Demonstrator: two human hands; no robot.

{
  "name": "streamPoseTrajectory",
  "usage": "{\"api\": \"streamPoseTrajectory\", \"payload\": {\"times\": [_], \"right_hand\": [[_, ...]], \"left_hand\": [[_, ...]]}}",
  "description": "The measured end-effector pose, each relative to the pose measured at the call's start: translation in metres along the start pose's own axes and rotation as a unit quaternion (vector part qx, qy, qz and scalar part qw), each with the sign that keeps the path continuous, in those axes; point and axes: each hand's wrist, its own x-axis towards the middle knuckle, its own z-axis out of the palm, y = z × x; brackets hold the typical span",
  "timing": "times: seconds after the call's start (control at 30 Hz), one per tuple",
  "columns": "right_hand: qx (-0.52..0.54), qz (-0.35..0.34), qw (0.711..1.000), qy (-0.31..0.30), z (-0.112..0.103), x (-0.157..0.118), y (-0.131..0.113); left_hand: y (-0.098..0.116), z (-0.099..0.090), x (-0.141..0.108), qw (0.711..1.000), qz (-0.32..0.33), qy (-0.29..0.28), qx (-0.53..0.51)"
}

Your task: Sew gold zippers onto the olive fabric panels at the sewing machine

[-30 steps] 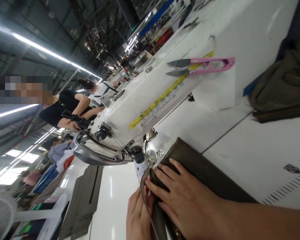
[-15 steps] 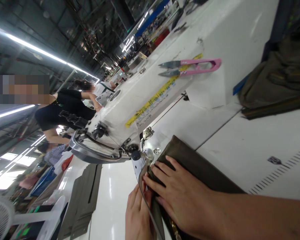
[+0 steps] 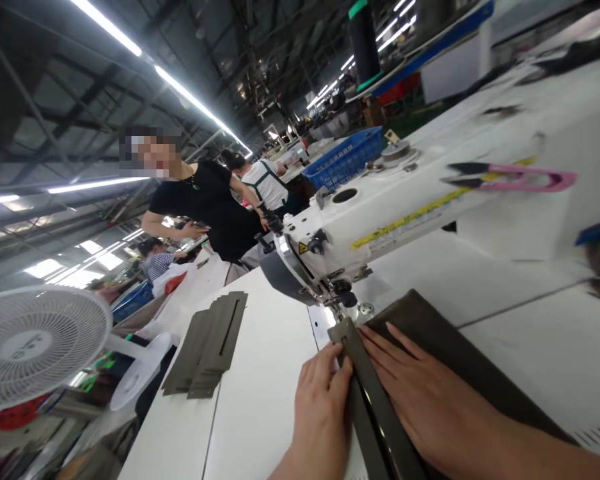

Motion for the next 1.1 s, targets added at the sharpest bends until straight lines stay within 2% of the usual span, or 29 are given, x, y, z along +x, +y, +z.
{"api": "streamPoseTrajectory", "payload": {"times": [0.17, 0.4, 0.5, 0.67, 0.77, 1.1], "right_hand": [[-0.031, -0.027, 0.999, -0.003, 0.003, -0.004, 0.002], [-0.043, -0.038, 0.998, -0.024, 0.014, 0.001, 0.028], [-0.047, -0.046, 0.998, -0.024, 0.017, 0.007, 0.038], [-0.051, -0.061, 0.997, -0.009, 0.013, 0.014, 0.04], [-0.031, -0.056, 0.998, -0.003, 0.011, 0.014, 0.039], [-0.04, -0.055, 0.998, -0.017, 0.012, 0.012, 0.039]], "left_hand": [[-0.001, 0.007, -0.002, 0.999, 0.022, 0.028, 0.003], [-0.007, 0.016, 0.024, 0.999, 0.0, -0.034, -0.014], [-0.012, 0.02, 0.034, 0.999, -0.007, -0.044, -0.027], [-0.018, 0.036, 0.032, 1.0, 0.012, 0.0, -0.01], [-0.02, 0.044, 0.03, 1.0, 0.017, 0.005, -0.005], [-0.021, 0.044, 0.031, 1.0, 0.022, 0.009, -0.012]]}}
